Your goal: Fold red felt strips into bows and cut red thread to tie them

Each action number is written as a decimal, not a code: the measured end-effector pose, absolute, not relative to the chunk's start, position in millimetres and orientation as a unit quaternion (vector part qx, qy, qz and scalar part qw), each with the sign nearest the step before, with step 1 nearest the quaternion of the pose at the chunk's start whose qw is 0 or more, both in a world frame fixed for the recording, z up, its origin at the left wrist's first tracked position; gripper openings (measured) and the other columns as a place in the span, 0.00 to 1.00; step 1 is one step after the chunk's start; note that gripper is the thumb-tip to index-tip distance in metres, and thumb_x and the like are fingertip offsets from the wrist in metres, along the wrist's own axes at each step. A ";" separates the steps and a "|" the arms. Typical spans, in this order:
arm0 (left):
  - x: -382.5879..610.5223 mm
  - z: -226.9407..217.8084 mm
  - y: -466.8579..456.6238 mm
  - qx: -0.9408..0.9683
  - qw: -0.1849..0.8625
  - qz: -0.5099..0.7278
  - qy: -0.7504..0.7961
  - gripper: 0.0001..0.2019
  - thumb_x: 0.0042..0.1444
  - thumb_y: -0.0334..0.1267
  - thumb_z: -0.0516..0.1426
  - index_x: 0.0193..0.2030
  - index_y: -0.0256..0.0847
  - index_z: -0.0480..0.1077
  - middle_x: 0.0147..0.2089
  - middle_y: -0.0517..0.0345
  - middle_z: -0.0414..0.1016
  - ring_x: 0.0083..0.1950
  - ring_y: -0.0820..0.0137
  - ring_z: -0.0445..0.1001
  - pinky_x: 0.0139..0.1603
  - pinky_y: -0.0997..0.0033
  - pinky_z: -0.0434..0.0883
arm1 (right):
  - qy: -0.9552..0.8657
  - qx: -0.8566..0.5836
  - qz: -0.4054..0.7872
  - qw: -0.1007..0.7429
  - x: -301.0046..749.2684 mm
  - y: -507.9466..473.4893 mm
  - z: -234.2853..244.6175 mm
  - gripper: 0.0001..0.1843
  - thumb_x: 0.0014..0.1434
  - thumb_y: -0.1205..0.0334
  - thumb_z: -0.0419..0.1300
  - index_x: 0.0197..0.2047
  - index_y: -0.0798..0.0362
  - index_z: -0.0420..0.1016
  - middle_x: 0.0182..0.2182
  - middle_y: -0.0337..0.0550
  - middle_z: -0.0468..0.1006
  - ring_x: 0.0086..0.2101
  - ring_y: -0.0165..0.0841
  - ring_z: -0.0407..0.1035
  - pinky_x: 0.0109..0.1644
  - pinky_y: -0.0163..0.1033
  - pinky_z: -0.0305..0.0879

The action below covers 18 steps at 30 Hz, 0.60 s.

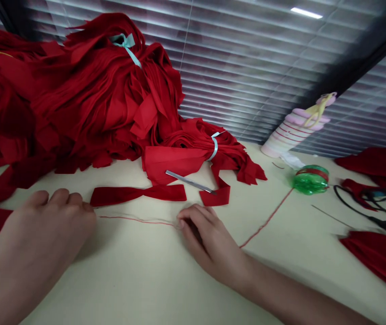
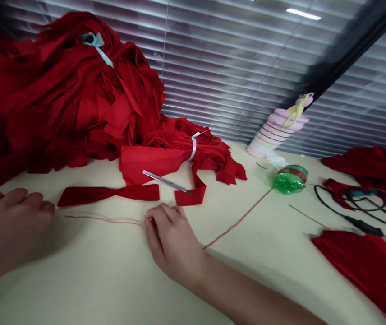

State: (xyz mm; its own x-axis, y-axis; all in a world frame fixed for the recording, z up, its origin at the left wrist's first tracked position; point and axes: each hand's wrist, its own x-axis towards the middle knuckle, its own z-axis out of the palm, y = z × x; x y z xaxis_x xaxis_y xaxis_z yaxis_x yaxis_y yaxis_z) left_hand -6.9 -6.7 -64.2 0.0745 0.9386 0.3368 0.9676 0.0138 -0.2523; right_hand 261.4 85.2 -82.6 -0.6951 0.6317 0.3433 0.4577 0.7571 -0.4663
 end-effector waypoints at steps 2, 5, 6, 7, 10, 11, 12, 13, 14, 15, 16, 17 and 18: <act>5.5 -60.8 -11.8 -0.691 0.202 -0.050 -0.692 0.20 0.53 0.24 0.38 0.34 0.35 0.71 0.30 0.50 0.62 0.37 0.58 0.65 0.41 0.49 0.59 | -0.898 -0.302 0.185 0.261 262.6 85.2 -83.7 0.12 0.61 0.70 0.46 0.48 0.57 0.60 0.37 0.48 0.68 0.35 0.32 0.65 0.41 0.41 0.62; 28.0 -60.9 -20.8 -0.765 0.199 -0.079 -0.607 0.23 0.52 0.24 0.41 0.53 0.32 0.65 0.49 0.42 0.66 0.53 0.48 0.62 0.50 0.45 0.58 | -0.895 -0.298 0.199 0.266 264.8 83.9 -85.4 0.17 0.60 0.71 0.45 0.53 0.57 0.53 0.41 0.51 0.66 0.33 0.31 0.65 0.37 0.40 0.63; 34.9 -62.9 -22.7 -0.804 0.212 -0.101 -0.546 0.24 0.52 0.24 0.43 0.56 0.34 0.63 0.53 0.43 0.65 0.56 0.50 0.60 0.54 0.48 0.58 | -0.893 -0.298 0.208 0.264 265.4 83.2 -85.7 0.17 0.59 0.71 0.45 0.53 0.57 0.52 0.41 0.51 0.66 0.32 0.31 0.65 0.36 0.39 0.63; 41.2 -65.8 -23.5 -0.851 0.212 -0.121 -0.465 0.24 0.53 0.26 0.44 0.58 0.35 0.61 0.56 0.46 0.64 0.58 0.53 0.59 0.57 0.53 0.58 | -0.890 -0.300 0.220 0.262 265.9 82.5 -85.8 0.17 0.59 0.71 0.45 0.52 0.57 0.52 0.40 0.51 0.66 0.32 0.31 0.65 0.34 0.39 0.63; 53.9 -77.2 -19.5 -0.916 0.164 -0.161 -0.328 0.23 0.55 0.30 0.47 0.58 0.42 0.62 0.60 0.53 0.63 0.63 0.61 0.57 0.62 0.61 0.57 | -0.870 -0.318 0.269 0.263 266.4 83.8 -85.6 0.12 0.59 0.70 0.45 0.47 0.56 0.53 0.35 0.47 0.67 0.30 0.30 0.63 0.32 0.37 0.61; 55.8 -80.9 -16.9 -0.926 0.147 -0.154 -0.313 0.23 0.55 0.32 0.49 0.59 0.42 0.61 0.60 0.53 0.63 0.63 0.61 0.56 0.62 0.60 0.58 | -0.859 -0.327 0.286 0.271 266.5 86.2 -85.6 0.09 0.59 0.69 0.45 0.45 0.55 0.54 0.33 0.44 0.67 0.29 0.30 0.63 0.32 0.36 0.61; 56.6 -84.1 -14.4 -0.929 0.132 -0.143 -0.315 0.24 0.55 0.34 0.51 0.60 0.40 0.60 0.61 0.51 0.62 0.64 0.60 0.55 0.62 0.60 0.59 | -0.845 -0.340 0.301 0.282 266.6 89.9 -85.8 0.07 0.60 0.68 0.45 0.44 0.54 0.54 0.31 0.42 0.66 0.29 0.29 0.63 0.32 0.36 0.60; 56.4 -86.9 -12.2 -0.930 0.117 -0.135 -0.321 0.25 0.54 0.36 0.52 0.61 0.39 0.59 0.62 0.49 0.60 0.65 0.58 0.54 0.61 0.59 0.60 | -0.829 -0.355 0.315 0.297 266.9 94.7 -86.2 0.06 0.61 0.66 0.45 0.43 0.54 0.55 0.30 0.40 0.66 0.28 0.29 0.62 0.32 0.35 0.60; 55.5 -89.2 -10.6 -0.930 0.103 -0.130 -0.328 0.27 0.53 0.38 0.53 0.61 0.37 0.59 0.63 0.46 0.58 0.65 0.56 0.53 0.61 0.58 0.60 | -0.810 -0.373 0.329 0.310 267.6 100.5 -86.8 0.05 0.62 0.64 0.45 0.42 0.54 0.56 0.29 0.39 0.66 0.27 0.28 0.62 0.31 0.34 0.60; 54.3 -91.0 -9.8 -0.928 0.092 -0.129 -0.336 0.29 0.53 0.39 0.54 0.62 0.36 0.58 0.65 0.45 0.55 0.66 0.55 0.52 0.61 0.58 0.60 | -0.790 -0.394 0.343 0.322 268.5 106.8 -87.5 0.05 0.63 0.62 0.45 0.41 0.54 0.57 0.27 0.38 0.66 0.26 0.28 0.62 0.30 0.34 0.59; 52.9 -92.6 -9.5 -0.928 0.084 -0.130 -0.340 0.30 0.52 0.40 0.55 0.62 0.36 0.57 0.65 0.44 0.53 0.66 0.54 0.51 0.62 0.57 0.59 | -0.767 -0.416 0.360 0.330 269.7 112.9 -88.2 0.08 0.63 0.59 0.45 0.39 0.54 0.59 0.26 0.38 0.66 0.25 0.27 0.61 0.28 0.33 0.59; 51.7 -94.1 -9.6 -0.928 0.079 -0.130 -0.339 0.31 0.52 0.41 0.55 0.63 0.35 0.56 0.66 0.44 0.52 0.66 0.54 0.50 0.62 0.57 0.58 | -0.743 -0.438 0.379 0.336 271.1 118.2 -88.7 0.11 0.63 0.56 0.46 0.36 0.54 0.61 0.23 0.37 0.65 0.22 0.27 0.60 0.25 0.32 0.57; 50.7 -95.5 -9.9 -0.929 0.076 -0.130 -0.339 0.32 0.51 0.41 0.55 0.63 0.35 0.56 0.66 0.43 0.51 0.66 0.53 0.49 0.62 0.56 0.57 | -0.718 -0.456 0.397 0.344 272.6 122.2 -88.9 0.14 0.63 0.54 0.45 0.32 0.54 0.62 0.20 0.36 0.63 0.20 0.26 0.58 0.22 0.32 0.54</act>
State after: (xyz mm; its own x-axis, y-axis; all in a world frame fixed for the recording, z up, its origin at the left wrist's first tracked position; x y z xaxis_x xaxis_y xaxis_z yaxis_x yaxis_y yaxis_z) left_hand 50.7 -9.9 -95.5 0.7363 0.6097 0.2935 0.6492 -0.7588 -0.0524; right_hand 272.6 122.2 -88.9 -0.3472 0.9285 0.1313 0.3822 0.2680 -0.8844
